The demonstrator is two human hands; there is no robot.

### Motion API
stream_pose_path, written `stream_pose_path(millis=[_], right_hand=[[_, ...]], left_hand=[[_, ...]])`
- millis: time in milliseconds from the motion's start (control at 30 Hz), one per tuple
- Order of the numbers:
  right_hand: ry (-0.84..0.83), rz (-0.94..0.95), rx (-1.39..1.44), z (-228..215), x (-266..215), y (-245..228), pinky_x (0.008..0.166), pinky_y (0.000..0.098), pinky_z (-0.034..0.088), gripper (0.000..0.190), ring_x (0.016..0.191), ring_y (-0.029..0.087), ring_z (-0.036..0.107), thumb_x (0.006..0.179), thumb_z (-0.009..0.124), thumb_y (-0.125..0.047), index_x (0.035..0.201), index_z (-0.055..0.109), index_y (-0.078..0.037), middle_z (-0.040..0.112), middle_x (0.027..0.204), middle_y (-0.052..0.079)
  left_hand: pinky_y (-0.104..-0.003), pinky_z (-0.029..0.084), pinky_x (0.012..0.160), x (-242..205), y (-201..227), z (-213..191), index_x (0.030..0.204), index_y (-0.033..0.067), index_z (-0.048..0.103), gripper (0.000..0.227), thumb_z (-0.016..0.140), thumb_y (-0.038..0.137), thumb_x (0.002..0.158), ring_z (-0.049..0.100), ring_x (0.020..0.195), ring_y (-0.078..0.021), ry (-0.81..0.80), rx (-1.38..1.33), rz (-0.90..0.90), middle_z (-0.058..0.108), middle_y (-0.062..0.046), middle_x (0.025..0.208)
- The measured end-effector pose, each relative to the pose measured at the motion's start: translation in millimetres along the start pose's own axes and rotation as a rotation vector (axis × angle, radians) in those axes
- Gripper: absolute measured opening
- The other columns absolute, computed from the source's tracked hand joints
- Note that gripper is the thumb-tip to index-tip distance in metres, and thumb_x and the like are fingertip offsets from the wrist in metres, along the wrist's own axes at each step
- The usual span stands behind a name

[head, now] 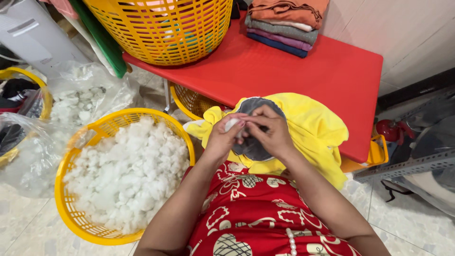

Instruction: The person repeatedly takes small pieces of white cotton-like material from a yellow basket and inserts them into a gray fabric item held in their lap. The hands pack the material into the opening of the fabric item throughout the clip.

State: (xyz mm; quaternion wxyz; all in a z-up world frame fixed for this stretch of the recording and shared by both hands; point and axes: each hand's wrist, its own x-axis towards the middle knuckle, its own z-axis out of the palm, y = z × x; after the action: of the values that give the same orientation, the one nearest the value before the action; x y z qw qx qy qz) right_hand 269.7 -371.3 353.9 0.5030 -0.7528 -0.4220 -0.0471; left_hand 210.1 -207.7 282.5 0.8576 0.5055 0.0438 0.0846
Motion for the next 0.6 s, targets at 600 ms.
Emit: stream_pose_path(millis=[600], right_hand=[[0.056,0.286,-0.022,-10.3,-16.0,56.5,0.071,0.0247,0.049,0.015,0.08,0.011,0.059,0.087,0.08,-0.011,0.098,0.078,-0.002,0.061,0.092,0.002]], left_hand=[[-0.028,0.05,0.062,33.9,-39.2,-9.9,0.092,0.0008,0.077,0.02,0.078,0.02,0.09,0.062,0.066,-0.0105,0.22,0.409,0.047,0.073,-0.003,0.076]])
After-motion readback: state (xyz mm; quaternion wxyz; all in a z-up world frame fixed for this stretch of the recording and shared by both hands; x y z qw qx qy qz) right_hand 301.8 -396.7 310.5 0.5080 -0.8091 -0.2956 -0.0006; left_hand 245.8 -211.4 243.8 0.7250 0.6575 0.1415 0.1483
